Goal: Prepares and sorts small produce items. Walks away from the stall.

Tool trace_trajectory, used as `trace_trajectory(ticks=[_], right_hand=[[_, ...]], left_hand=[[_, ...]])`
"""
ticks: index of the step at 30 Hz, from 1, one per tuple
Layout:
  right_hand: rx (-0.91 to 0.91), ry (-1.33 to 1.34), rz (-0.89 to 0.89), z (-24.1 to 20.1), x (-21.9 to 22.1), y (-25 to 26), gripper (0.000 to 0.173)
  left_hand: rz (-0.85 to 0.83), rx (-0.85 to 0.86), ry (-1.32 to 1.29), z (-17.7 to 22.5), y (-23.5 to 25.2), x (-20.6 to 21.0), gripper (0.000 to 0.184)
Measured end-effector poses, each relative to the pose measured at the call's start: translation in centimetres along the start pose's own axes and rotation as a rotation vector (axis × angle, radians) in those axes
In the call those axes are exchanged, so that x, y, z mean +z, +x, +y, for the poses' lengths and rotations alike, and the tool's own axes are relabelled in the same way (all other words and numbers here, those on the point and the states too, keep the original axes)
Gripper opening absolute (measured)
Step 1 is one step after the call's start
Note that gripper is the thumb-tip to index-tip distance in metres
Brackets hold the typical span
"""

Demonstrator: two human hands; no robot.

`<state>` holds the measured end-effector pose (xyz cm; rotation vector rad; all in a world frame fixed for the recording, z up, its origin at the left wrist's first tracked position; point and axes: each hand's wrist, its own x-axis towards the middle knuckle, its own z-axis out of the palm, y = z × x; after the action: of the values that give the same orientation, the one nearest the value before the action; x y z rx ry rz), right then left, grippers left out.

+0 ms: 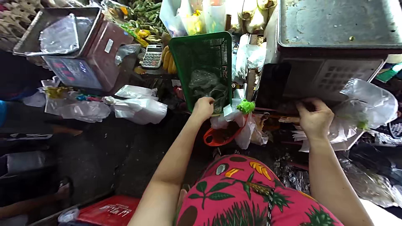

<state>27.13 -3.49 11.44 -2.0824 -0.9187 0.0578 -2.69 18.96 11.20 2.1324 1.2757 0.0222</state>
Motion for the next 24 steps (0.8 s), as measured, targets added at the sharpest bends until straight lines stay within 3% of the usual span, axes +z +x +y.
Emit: trace_trajectory(ticks=[2,5,9,12,14,18,22,24], right_hand=[[-0.029,0.057,0.052,-0.1,0.2,0.1,0.024],[-0.035,0.209,0.116,-0.6,0.3,0.6,0.023],[0.082,0.652,0.174,-1.6,-0.1,1.3,0.024],[0.234,0.912,0.126,-3.8,-1.6,0.9,0.022],[0.156,0.945,0.09,-5.6,-2.4,-0.1,0.025],[-0.193,0.816,-0.194,-9.8,-2.1,-2.8,0.031],[-0.338,0.758,-0.603,-13.9,2.4,-4.7,0.036],[-0.347,0.608,-0.706,-15.0,5.5,-5.1,0.031]], left_hand=[[-0.069,0.054,0.021,-1.0,2.5,1.4,0.036],[0.033,-0.019,0.066,-2.5,5.0,3.5,0.028],[-0.013,-0.122,0.152,-1.4,5.9,3.5,0.038],[-0.07,-0.142,0.201,-0.7,6.2,3.5,0.041],[-0.131,-0.145,0.177,-0.5,6.6,3.2,0.043],[-0.261,-0.111,0.207,0.5,5.8,3.5,0.067],[-0.353,-0.148,0.134,3.2,3.7,1.6,0.049],[-0.367,-0.2,0.164,3.5,4.8,2.9,0.055]])
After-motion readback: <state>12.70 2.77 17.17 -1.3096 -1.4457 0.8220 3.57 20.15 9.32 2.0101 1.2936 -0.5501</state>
